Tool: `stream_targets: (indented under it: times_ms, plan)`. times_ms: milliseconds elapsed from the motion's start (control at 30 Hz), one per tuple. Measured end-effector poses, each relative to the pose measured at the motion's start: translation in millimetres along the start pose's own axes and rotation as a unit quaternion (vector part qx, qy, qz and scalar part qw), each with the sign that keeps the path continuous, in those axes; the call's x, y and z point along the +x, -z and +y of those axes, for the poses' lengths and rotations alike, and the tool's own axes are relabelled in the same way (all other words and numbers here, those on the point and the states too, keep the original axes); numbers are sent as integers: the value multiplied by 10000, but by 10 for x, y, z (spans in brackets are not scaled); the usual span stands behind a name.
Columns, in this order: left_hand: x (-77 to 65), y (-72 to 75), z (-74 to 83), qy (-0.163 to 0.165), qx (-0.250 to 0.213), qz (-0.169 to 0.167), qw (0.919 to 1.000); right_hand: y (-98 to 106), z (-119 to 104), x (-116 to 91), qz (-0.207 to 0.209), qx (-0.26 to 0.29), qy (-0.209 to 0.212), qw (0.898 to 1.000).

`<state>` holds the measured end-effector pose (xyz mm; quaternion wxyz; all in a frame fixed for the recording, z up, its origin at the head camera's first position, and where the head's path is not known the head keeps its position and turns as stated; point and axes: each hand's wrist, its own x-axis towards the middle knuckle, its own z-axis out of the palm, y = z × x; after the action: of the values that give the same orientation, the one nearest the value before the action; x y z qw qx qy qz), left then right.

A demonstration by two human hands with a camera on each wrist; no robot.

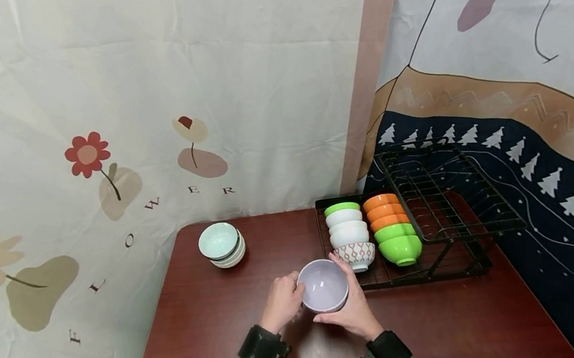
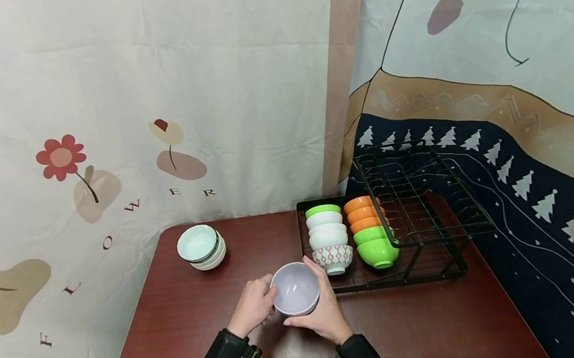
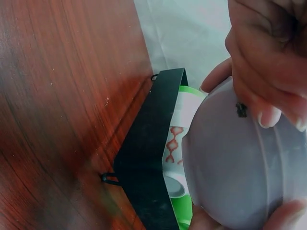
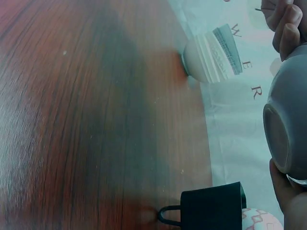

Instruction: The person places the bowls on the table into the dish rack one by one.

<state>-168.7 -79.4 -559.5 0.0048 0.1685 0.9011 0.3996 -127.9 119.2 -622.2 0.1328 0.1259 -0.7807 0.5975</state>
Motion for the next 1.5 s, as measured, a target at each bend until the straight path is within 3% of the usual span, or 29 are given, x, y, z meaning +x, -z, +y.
stream_targets:
  times_ms: [67, 167, 267, 333, 400, 500, 633, 733, 1133, 1400, 1500]
  plan:
    - [1, 1, -3, 40, -78, -46, 10000, 3, -29, 7, 59, -246, 26, 9997]
    - [7, -6, -5, 261, -591, -298, 9975, 24, -100, 23, 273, -424, -170, 9986]
    - [11, -18, -4, 569, -1311, -510, 9884, 87, -176, 51, 525, -365, -580, 9963]
    - [16, -22, -7, 785, -1568, -471, 9834, 169, -214, 77, 678, -368, -932, 9927]
    - [21, -13, -39, 884, -1570, -318, 9831, 289, -260, 103, 785, -488, -1333, 9868]
    - [28, 19, -168, 963, -1166, -46, 9885, 532, -343, 155, 687, -885, -2087, 9716]
    - [-16, 70, -401, 1150, -742, 185, 9904, 835, -418, 239, 99, -1444, -2967, 9440]
    - [-71, 97, -517, 1356, -738, 259, 9877, 967, -412, 313, -305, -1652, -3309, 9286]
    - [-137, 94, -618, 1386, -594, 271, 9882, 1042, -306, 660, -981, -2393, -3446, 9024]
    - [-146, 78, -641, 1302, -488, 301, 9898, 1036, 67, 757, -898, -2793, -3308, 8969]
    - [-147, 76, -636, 1278, -531, 342, 9898, 1020, 59, 772, -947, -2674, -3360, 8981]
